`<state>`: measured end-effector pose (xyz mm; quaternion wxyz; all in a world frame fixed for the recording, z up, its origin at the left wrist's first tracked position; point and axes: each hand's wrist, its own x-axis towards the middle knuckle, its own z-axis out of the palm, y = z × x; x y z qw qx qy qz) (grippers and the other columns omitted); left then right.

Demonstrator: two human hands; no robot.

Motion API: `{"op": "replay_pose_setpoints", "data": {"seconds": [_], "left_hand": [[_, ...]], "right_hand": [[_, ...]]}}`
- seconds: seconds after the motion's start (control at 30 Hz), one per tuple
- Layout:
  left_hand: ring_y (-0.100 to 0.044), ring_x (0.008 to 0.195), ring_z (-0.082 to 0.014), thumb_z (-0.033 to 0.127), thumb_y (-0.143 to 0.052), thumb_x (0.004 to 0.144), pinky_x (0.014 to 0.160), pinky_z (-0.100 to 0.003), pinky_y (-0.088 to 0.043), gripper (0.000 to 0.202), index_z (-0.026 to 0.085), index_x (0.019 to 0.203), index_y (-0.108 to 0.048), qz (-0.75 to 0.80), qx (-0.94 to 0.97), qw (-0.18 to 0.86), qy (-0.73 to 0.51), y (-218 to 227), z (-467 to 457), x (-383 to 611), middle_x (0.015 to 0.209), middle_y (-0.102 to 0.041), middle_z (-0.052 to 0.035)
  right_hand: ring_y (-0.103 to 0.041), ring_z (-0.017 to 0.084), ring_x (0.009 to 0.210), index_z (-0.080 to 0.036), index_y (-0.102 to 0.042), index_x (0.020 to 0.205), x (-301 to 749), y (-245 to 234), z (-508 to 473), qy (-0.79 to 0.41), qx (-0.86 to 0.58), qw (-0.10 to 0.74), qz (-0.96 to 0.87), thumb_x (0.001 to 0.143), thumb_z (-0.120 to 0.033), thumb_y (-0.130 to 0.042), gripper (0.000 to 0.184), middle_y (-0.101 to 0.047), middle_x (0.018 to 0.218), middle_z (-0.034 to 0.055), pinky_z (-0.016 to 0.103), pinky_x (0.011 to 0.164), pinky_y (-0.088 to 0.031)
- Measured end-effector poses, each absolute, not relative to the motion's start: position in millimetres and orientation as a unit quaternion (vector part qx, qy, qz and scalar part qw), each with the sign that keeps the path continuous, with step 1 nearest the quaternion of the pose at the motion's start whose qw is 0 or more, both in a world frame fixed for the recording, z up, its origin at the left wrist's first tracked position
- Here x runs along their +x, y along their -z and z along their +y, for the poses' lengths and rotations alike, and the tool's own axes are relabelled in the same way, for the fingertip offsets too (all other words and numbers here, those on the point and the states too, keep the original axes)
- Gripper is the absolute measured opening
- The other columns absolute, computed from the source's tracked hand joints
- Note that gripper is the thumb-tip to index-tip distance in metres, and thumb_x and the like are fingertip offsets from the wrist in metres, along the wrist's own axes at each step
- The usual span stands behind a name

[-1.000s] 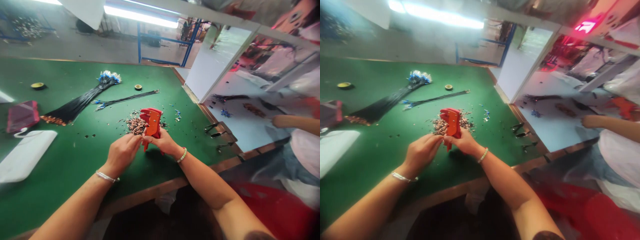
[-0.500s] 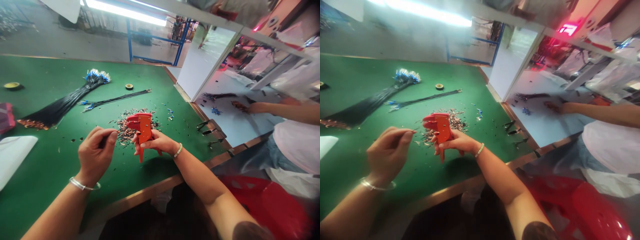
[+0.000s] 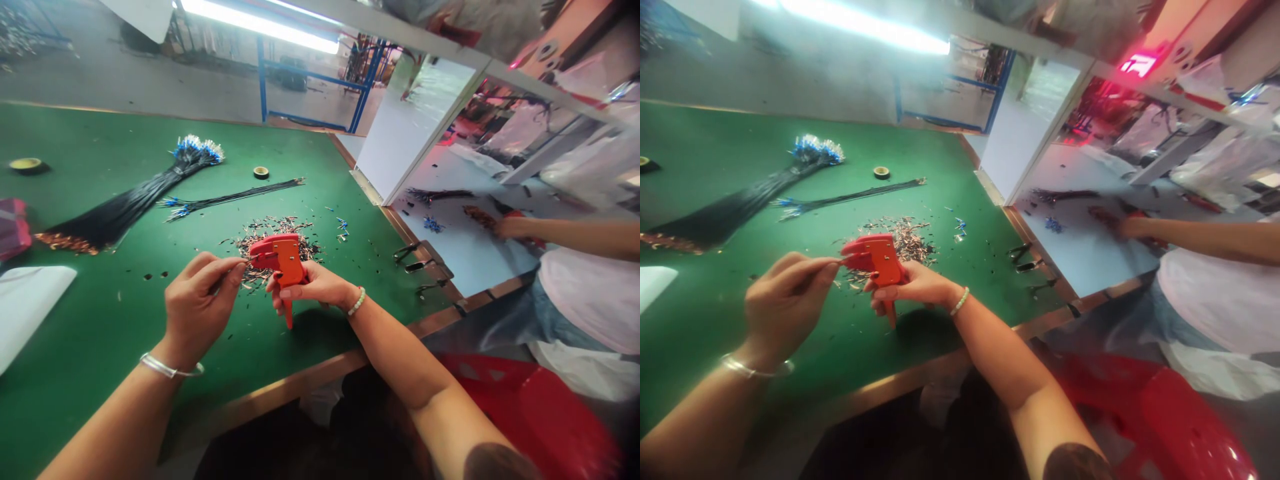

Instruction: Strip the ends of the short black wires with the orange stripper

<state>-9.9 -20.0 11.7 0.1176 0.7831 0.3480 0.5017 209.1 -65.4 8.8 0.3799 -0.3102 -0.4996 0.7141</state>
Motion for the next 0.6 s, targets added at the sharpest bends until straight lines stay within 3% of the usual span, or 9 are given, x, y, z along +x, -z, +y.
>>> {"op": "replay_pose_setpoints", "data": {"seconds": [0.6], "left_hand": [[-0.046,0.057,-0.0054,0.022,-0.067,0.087,0.053,-0.021,-0.039,0.006,0.020,0.091,-0.071,0.335,0.794,0.122,-0.493,-17.9,-22.3,-9.7,0.071,-0.054,0.0040]], "right_hand": [[-0.067,0.013,0.059,-0.016,-0.062,0.103,206.2,-4.6,-65.3,-0.666,-0.370,0.376,-0.527,0.080,-0.050,-0.074,0.043,-0.066,0.069,-0.0014,0.026,0.056,-0.058]]}}
